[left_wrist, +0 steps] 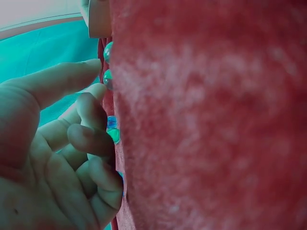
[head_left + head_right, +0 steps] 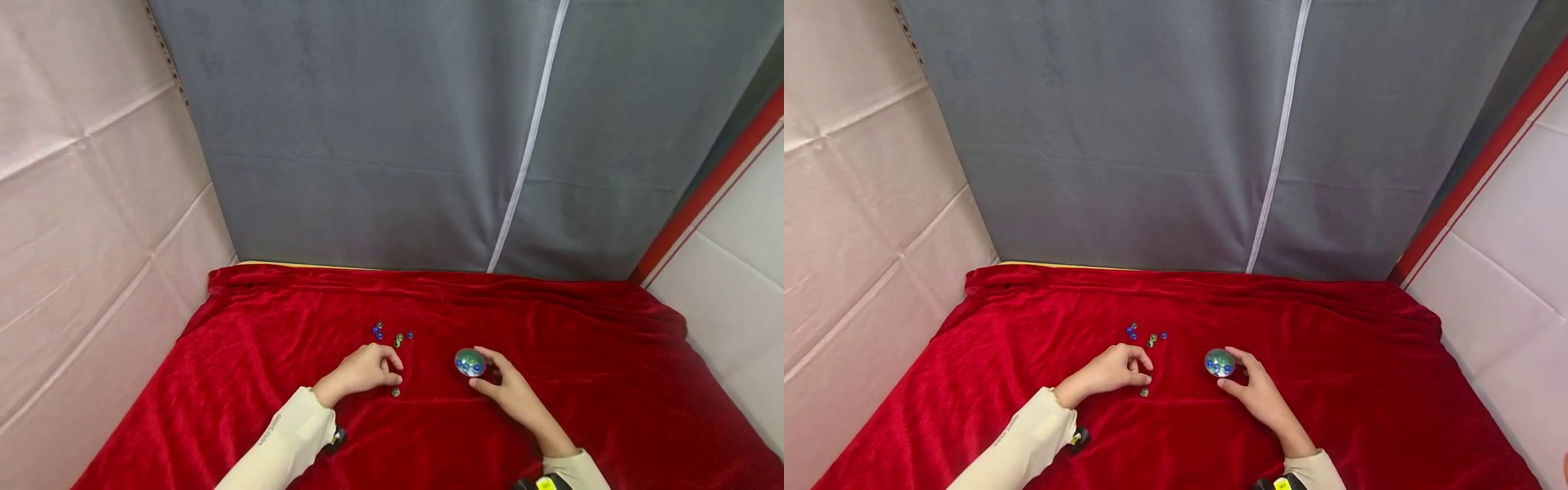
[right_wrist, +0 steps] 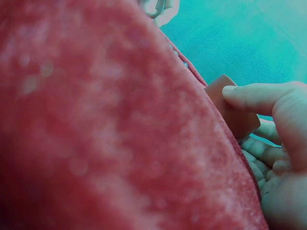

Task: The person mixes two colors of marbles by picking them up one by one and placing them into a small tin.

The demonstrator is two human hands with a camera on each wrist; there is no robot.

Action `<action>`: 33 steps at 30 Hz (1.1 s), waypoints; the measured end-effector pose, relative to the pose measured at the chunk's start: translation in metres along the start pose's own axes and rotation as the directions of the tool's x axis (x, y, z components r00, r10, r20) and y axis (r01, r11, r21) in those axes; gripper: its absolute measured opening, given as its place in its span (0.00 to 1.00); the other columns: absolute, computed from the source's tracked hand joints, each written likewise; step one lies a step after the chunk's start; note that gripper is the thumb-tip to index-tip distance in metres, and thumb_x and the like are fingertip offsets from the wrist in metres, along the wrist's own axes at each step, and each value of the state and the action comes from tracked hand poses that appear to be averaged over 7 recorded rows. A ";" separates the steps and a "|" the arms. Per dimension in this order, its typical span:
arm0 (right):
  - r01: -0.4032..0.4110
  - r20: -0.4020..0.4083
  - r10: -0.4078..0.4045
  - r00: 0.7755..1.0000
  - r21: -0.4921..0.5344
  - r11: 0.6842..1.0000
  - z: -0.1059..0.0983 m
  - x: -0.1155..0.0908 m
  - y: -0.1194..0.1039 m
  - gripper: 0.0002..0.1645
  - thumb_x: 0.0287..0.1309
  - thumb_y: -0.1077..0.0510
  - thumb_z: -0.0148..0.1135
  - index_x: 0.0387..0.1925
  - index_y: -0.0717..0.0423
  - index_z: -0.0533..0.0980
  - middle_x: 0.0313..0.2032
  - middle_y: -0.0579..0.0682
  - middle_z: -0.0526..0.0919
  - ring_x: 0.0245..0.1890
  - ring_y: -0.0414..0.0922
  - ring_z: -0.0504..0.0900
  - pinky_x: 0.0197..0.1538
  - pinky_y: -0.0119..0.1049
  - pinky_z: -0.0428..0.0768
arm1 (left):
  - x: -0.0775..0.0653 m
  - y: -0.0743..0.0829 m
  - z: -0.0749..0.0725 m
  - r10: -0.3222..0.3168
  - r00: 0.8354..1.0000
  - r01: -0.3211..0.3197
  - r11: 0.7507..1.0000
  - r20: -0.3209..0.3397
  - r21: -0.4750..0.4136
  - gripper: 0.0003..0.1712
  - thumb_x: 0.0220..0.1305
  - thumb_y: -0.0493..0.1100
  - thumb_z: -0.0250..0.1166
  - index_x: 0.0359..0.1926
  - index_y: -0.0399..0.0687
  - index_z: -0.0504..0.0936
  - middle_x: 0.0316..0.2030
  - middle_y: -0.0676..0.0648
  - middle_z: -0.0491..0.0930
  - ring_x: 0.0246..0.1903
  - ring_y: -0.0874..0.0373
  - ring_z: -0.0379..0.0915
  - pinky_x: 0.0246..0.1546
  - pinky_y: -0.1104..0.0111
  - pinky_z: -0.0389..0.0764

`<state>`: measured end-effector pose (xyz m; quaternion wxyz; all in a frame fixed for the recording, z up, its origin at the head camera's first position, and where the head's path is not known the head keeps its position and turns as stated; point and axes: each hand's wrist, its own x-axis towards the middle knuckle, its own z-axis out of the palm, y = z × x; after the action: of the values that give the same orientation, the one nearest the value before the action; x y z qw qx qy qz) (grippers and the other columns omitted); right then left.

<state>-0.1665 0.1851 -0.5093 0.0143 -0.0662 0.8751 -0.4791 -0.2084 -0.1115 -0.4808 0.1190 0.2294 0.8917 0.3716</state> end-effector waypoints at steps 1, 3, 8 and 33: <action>0.003 -0.001 -0.003 1.000 0.002 1.000 0.000 0.000 0.000 0.37 0.57 0.53 0.67 0.67 0.53 0.65 0.59 0.55 0.75 0.57 0.49 0.72 0.57 0.39 0.70 | 0.000 0.000 0.000 -0.002 1.000 0.002 1.000 0.001 0.008 0.08 0.51 0.41 0.72 0.34 0.47 0.84 0.17 0.55 0.76 0.19 0.66 0.67 0.23 0.72 0.69; 0.006 -0.002 -0.006 1.000 0.001 1.000 0.000 -0.001 0.000 0.37 0.57 0.52 0.67 0.67 0.53 0.65 0.59 0.55 0.75 0.57 0.49 0.73 0.56 0.38 0.70 | 0.000 0.000 0.001 -0.007 1.000 0.007 1.000 0.003 0.018 0.08 0.51 0.41 0.72 0.33 0.48 0.84 0.18 0.55 0.77 0.19 0.66 0.68 0.23 0.72 0.69; 0.006 -0.005 -0.006 1.000 -0.013 1.000 0.000 0.000 0.002 0.37 0.57 0.53 0.67 0.66 0.53 0.65 0.59 0.55 0.75 0.57 0.49 0.73 0.57 0.38 0.70 | 0.000 -0.002 0.000 -0.026 1.000 0.025 0.999 0.013 0.034 0.07 0.52 0.42 0.72 0.33 0.49 0.84 0.18 0.55 0.78 0.19 0.66 0.68 0.24 0.72 0.69; -0.022 0.014 0.022 1.000 0.009 1.000 0.000 0.000 -0.001 0.37 0.57 0.53 0.67 0.67 0.54 0.64 0.60 0.56 0.74 0.58 0.50 0.72 0.59 0.46 0.69 | -0.002 -0.009 0.000 -0.007 0.999 0.007 1.000 0.046 0.003 0.04 0.53 0.41 0.71 0.30 0.49 0.83 0.19 0.55 0.79 0.20 0.66 0.69 0.24 0.72 0.69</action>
<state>-0.1661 0.1846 -0.5086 0.0259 -0.0597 0.8736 -0.4823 -0.2097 -0.1175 -0.4872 0.1405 0.2347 0.8901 0.3646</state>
